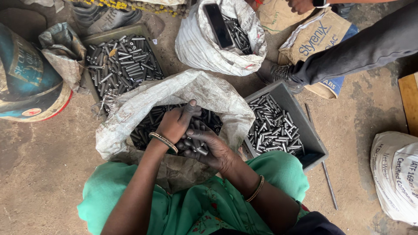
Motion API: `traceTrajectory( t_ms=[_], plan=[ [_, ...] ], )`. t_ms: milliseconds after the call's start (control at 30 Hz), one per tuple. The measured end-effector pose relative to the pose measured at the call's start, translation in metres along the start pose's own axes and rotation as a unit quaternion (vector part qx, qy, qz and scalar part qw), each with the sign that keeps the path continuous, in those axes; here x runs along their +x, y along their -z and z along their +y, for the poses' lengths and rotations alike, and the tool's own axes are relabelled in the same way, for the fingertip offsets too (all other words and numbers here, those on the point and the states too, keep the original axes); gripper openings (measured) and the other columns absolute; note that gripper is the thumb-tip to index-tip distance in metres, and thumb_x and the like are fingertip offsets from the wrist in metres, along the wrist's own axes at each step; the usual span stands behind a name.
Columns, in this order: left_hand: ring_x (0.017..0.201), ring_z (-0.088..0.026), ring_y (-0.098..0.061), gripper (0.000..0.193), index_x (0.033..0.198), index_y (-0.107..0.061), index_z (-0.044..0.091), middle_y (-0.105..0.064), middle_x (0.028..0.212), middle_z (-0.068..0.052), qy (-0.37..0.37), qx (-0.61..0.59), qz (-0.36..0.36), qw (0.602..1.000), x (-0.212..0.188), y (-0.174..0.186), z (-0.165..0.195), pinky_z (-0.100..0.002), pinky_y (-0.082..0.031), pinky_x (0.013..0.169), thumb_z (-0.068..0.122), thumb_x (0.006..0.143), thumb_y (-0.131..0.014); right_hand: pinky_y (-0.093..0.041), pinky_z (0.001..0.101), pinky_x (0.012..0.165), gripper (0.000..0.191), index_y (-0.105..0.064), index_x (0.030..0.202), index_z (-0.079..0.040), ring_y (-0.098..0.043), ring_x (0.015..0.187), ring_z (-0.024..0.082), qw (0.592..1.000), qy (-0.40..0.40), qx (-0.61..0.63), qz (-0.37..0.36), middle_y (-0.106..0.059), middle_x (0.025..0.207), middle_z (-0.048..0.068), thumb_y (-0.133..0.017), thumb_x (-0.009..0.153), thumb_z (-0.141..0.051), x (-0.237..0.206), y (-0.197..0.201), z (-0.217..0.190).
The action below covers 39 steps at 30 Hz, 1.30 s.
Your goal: The person sits on the floor and sorts black cylindrical metal bushings by hand, picking them one at a time from a woven sack and placing them into plastic trays on the floor. They occasionally hold a handful of parts and drop them into the trays.
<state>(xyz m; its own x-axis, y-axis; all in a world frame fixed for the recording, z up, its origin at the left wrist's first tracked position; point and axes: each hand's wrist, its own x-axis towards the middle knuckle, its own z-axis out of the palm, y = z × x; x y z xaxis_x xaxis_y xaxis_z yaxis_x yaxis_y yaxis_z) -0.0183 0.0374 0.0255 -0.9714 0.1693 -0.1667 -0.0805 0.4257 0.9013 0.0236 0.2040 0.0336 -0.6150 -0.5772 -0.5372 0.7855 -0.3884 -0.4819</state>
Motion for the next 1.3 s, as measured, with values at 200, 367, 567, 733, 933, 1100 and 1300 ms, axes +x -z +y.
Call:
traceTrajectory(
  t_ms=[200, 367, 567, 733, 933, 1100, 1300],
  plan=[
    [0.099, -0.033, -0.079, 0.089, 0.135, -0.069, 0.012, -0.079, 0.099, -0.020, 0.054, 0.019, -0.110, 0.992, -0.006, -0.013, 0.006, -0.040, -0.060, 0.092, 0.078, 0.092, -0.028, -0.061, 0.0302, 0.077, 0.030, -0.064, 0.108, -0.002, -0.069, 0.085, 0.017, 0.992, 0.037, 0.122, 0.013, -0.070, 0.098, 0.007, -0.082, 0.086, -0.010, 0.012, 0.029, 0.010],
    [0.120, -0.044, -0.062, 0.081, 0.144, -0.054, 0.000, -0.063, 0.133, -0.027, -0.122, 0.042, -0.003, 0.992, -0.006, -0.037, 0.002, -0.045, -0.048, 0.100, 0.067, 0.103, -0.034, -0.064, 0.0343, 0.079, 0.030, -0.066, 0.096, -0.001, -0.071, 0.080, 0.020, 0.979, 0.044, 0.160, 0.114, -0.072, 0.089, 0.010, -0.079, 0.075, -0.019, 0.027, 0.039, 0.009],
    [0.118, -0.041, -0.066, 0.056, 0.136, -0.059, 0.001, -0.069, 0.125, -0.025, -0.128, 0.033, 0.102, 0.986, -0.005, -0.027, -0.016, -0.044, -0.051, 0.101, 0.046, 0.105, -0.048, -0.060, 0.0280, 0.076, 0.020, -0.067, 0.099, -0.006, -0.068, 0.079, 0.014, 0.964, 0.091, 0.244, 0.059, -0.070, 0.090, 0.003, -0.080, 0.084, -0.004, 0.035, 0.032, -0.018],
    [0.108, -0.042, -0.068, 0.043, 0.127, -0.067, 0.006, -0.073, 0.111, -0.024, -0.033, 0.074, 0.131, 0.988, -0.008, -0.013, -0.025, -0.045, -0.055, 0.089, 0.040, 0.106, -0.050, -0.059, 0.0289, 0.070, 0.020, -0.064, 0.090, -0.010, -0.067, 0.074, 0.013, 0.969, 0.109, 0.207, 0.075, -0.067, 0.080, 0.000, -0.079, 0.080, -0.002, 0.016, 0.011, -0.021],
    [0.100, -0.037, -0.074, 0.037, 0.121, -0.071, 0.005, -0.075, 0.105, -0.021, -0.052, 0.078, 0.161, 0.983, -0.001, -0.009, -0.026, -0.041, -0.056, 0.083, 0.034, 0.106, -0.053, -0.058, 0.0284, 0.068, 0.018, -0.063, 0.087, -0.009, -0.064, 0.071, 0.015, 0.967, 0.093, 0.218, 0.092, -0.066, 0.080, 0.002, -0.077, 0.079, -0.003, -0.007, -0.012, -0.031],
    [0.094, -0.028, -0.077, 0.034, 0.119, -0.072, 0.004, -0.077, 0.100, -0.017, -0.050, 0.063, 0.179, 0.981, 0.005, -0.007, -0.023, -0.036, -0.056, 0.083, 0.032, 0.106, -0.056, -0.058, 0.0276, 0.065, 0.015, -0.063, 0.090, -0.007, -0.064, 0.070, 0.014, 0.963, 0.115, 0.234, 0.073, -0.065, 0.080, 0.002, -0.075, 0.081, -0.003, -0.019, -0.011, -0.044],
    [0.096, -0.024, -0.077, 0.032, 0.118, -0.073, 0.005, -0.078, 0.101, -0.014, -0.059, 0.058, 0.173, 0.981, 0.013, -0.013, -0.017, -0.033, -0.056, 0.084, 0.030, 0.106, -0.058, -0.058, 0.0282, 0.065, 0.016, -0.061, 0.090, -0.008, -0.064, 0.069, 0.015, 0.959, 0.136, 0.235, 0.077, -0.064, 0.080, 0.003, -0.074, 0.083, -0.003, -0.030, -0.002, -0.048]
  ],
)
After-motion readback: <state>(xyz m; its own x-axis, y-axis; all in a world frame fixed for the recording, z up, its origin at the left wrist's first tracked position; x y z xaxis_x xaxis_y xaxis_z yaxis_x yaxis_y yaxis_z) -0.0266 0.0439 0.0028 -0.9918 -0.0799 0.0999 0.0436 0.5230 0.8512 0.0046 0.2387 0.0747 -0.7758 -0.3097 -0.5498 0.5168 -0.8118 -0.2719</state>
